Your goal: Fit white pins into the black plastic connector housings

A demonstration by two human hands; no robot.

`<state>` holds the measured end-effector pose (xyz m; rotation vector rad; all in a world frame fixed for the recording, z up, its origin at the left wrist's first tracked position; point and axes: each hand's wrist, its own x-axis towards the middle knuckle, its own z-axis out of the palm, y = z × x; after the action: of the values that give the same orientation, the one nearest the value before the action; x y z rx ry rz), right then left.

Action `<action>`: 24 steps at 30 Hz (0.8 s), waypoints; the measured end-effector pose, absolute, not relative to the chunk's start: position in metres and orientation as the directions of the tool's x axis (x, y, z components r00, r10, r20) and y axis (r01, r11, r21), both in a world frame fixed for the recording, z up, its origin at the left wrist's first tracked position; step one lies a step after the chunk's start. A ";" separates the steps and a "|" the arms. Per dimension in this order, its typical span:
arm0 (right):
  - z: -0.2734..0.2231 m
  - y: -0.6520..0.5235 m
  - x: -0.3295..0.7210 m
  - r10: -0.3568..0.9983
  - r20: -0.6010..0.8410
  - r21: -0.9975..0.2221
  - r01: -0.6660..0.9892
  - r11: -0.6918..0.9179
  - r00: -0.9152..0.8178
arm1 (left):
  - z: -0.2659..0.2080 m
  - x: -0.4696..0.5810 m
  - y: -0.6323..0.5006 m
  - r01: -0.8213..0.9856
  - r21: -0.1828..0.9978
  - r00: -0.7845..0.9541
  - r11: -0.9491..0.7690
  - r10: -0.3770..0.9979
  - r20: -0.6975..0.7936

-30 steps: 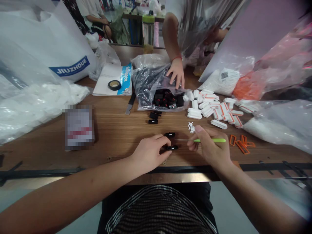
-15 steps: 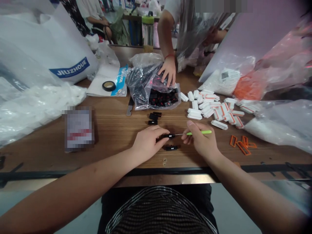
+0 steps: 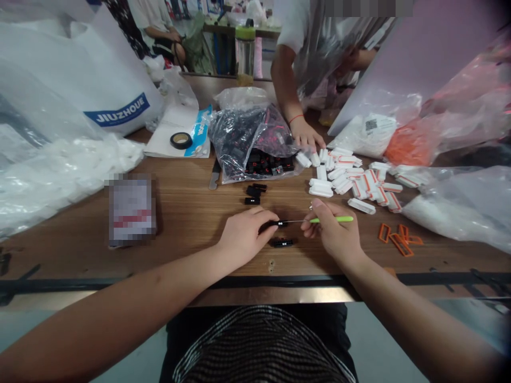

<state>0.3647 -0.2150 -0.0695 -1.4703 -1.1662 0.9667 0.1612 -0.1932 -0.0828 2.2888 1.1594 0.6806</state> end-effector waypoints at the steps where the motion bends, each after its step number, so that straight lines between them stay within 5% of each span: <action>1: -0.069 -0.215 0.364 0.976 -0.007 -0.979 0.195 -0.051 0.218 | -0.083 0.161 -0.193 0.590 0.615 0.515 -0.523 0.831 0.213; 18: -0.062 -0.212 0.359 0.980 -0.026 -0.949 0.303 -0.086 0.198 | -0.084 0.162 -0.193 0.583 0.623 0.510 -0.522 0.832 0.220; 24: -0.063 -0.212 0.359 0.972 -0.021 -0.971 0.229 -0.076 0.235 | -0.084 0.162 -0.194 0.594 0.620 0.502 -0.512 0.838 0.212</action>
<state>0.3588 -0.2122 -0.0632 -1.5196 -1.1763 0.9460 0.1621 -0.1937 -0.0837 2.2748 1.1761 0.6899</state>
